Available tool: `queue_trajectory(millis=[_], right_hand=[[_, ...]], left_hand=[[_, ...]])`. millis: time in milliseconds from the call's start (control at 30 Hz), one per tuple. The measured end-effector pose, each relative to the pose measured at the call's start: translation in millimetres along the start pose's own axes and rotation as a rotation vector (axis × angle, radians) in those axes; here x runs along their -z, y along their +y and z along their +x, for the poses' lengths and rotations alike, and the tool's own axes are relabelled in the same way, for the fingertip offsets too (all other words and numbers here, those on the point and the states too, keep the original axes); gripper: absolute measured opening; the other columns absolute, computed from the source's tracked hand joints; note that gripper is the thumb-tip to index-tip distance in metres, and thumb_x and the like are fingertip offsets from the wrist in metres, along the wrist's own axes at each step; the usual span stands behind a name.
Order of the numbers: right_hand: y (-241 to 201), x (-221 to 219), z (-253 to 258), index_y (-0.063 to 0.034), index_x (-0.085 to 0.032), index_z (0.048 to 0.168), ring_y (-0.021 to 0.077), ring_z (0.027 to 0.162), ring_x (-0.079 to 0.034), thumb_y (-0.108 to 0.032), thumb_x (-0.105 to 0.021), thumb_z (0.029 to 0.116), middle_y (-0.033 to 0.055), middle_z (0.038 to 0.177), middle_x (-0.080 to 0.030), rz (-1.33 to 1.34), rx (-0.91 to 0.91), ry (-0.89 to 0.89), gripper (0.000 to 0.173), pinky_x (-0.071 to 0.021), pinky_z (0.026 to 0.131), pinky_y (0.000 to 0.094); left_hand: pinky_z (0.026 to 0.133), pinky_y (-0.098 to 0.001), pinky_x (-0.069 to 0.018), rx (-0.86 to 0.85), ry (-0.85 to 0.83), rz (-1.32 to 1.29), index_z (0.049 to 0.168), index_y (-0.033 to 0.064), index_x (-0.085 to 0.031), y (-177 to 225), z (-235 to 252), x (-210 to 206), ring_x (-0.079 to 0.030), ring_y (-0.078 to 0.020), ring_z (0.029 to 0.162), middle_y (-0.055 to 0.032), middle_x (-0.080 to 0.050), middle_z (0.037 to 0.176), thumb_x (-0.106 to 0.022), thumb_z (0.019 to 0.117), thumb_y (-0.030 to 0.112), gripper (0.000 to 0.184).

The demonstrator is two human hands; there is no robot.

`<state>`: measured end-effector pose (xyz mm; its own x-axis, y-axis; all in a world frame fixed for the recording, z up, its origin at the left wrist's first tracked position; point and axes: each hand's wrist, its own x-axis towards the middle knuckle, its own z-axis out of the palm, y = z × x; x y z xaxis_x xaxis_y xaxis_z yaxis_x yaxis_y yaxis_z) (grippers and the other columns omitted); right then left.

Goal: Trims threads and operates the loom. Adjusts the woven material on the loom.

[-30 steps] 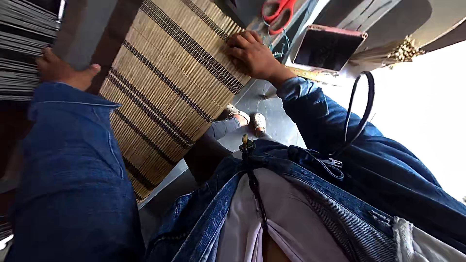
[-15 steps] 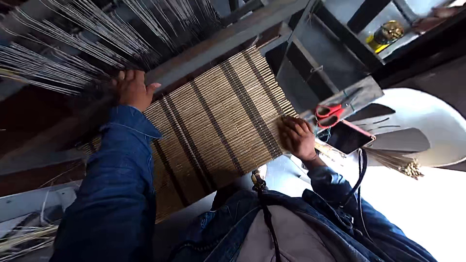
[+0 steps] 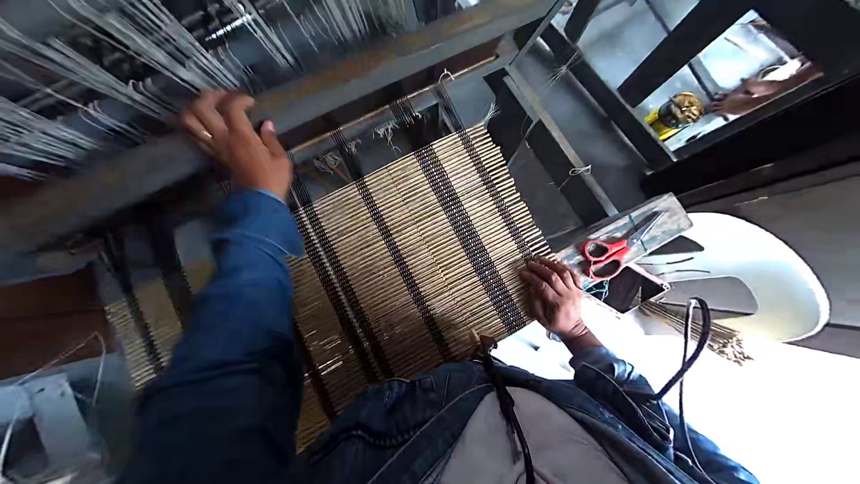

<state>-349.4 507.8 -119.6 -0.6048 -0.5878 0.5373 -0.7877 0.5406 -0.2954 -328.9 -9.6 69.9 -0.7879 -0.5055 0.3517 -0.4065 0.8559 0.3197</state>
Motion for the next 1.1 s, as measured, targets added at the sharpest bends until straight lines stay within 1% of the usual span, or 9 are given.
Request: queue_trajectory(millis=[67,100,167,267,367,467,533,667,1100], right_hand=[[0,-1,-1,-0.0178,-0.075,0.116,0.0280,0.123,-0.065,-0.024,-0.039,0.1041,0.0083,0.123,-0.074,-0.004,-0.009,0.000,0.039,-0.0431,0.110,0.0455],[-1,-1,-1,-0.0179,-0.075,0.116,0.0282,0.122,-0.065,-0.025,-0.039,0.1042,0.0090,0.123,-0.074,-0.005,-0.012,0.001,0.039,-0.0434,0.110,0.0455],[-3,-1,0,-0.0180,-0.075,0.116,0.0281,0.122,-0.064,-0.024,-0.038,0.1041,0.0098,0.123,-0.073,0.001,-0.016,0.002,0.039,-0.0428,0.110,0.0449],[-5,0,1,-0.0183,-0.075,0.115,0.0276,0.121,-0.065,-0.024,-0.038,0.1041,0.0101,0.121,-0.074,-0.001,-0.029,0.018,0.039,-0.0428,0.110,0.0441],[-5,-1,1,-0.0187,-0.075,0.114,0.0277,0.121,-0.064,-0.025,-0.039,0.1041,0.0108,0.120,-0.073,0.001,-0.044,0.032,0.038,-0.0434,0.109,0.0427],[-6,-2,1,-0.0183,-0.074,0.115,0.0269,0.121,-0.064,-0.026,-0.038,0.1046,0.0104,0.121,-0.073,0.005,-0.053,0.037,0.038,-0.0437,0.108,0.0418],[-7,-1,0,-0.0179,-0.074,0.116,0.0272,0.121,-0.064,-0.027,-0.038,0.1048,0.0105,0.121,-0.073,0.004,-0.058,0.023,0.039,-0.0430,0.109,0.0418],[-6,0,0,-0.0165,-0.074,0.115,0.0293,0.120,-0.064,-0.027,-0.039,0.1047,0.0128,0.120,-0.073,0.009,-0.063,0.007,0.037,-0.0434,0.109,0.0433],[-4,3,5,-0.0167,-0.071,0.117,0.0285,0.121,-0.063,-0.026,-0.039,0.1052,0.0125,0.121,-0.072,-0.001,-0.044,-0.008,0.036,-0.0428,0.110,0.0415]], left_hand=[[0.112,-0.0514,-0.0417,-0.058,0.046,-0.259,0.129,-0.0114,-0.057,38,-20,-45,-0.055,-0.0427,0.129,-0.0320,-0.058,0.134,-0.045,0.1035,0.009,0.035],[0.109,-0.0443,-0.0477,-0.047,-0.018,-0.437,0.128,-0.0129,-0.057,54,-21,-69,-0.061,-0.0349,0.125,-0.0295,-0.063,0.130,-0.041,0.1047,0.007,0.034],[0.106,-0.0376,-0.0497,0.157,-0.159,-0.820,0.135,-0.0133,-0.052,81,-8,-106,-0.062,-0.0275,0.125,-0.0278,-0.060,0.136,-0.039,0.1026,0.001,0.038],[0.102,-0.0334,-0.0495,0.603,-0.165,-1.216,0.145,-0.0084,-0.043,111,33,-124,-0.058,-0.0237,0.123,-0.0239,-0.051,0.144,-0.044,0.1020,-0.002,0.043],[0.097,-0.0294,-0.0502,0.772,-0.107,-1.337,0.142,-0.0072,-0.043,116,56,-132,-0.059,-0.0204,0.116,-0.0213,-0.052,0.138,-0.046,0.1026,0.000,0.040],[0.097,-0.0332,-0.0530,0.836,-0.220,-1.530,0.140,-0.0021,-0.042,108,63,-138,-0.062,-0.0206,0.113,-0.0167,-0.056,0.130,-0.041,0.1071,0.011,0.035],[0.093,-0.0369,-0.0576,0.828,-0.382,-1.563,0.133,-0.0025,-0.047,105,63,-138,-0.070,-0.0233,0.102,-0.0164,-0.066,0.115,-0.035,0.1113,0.024,0.036],[0.097,-0.0393,-0.0566,0.783,-0.717,-1.504,0.131,-0.0022,-0.051,94,61,-139,-0.071,-0.0259,0.108,-0.0164,-0.072,0.115,-0.026,0.1128,0.038,0.051],[0.094,-0.0381,-0.0579,0.728,-0.800,-1.471,0.134,-0.0012,-0.050,93,59,-139,-0.072,-0.0249,0.104,-0.0144,-0.072,0.113,-0.024,0.1130,0.039,0.052]])
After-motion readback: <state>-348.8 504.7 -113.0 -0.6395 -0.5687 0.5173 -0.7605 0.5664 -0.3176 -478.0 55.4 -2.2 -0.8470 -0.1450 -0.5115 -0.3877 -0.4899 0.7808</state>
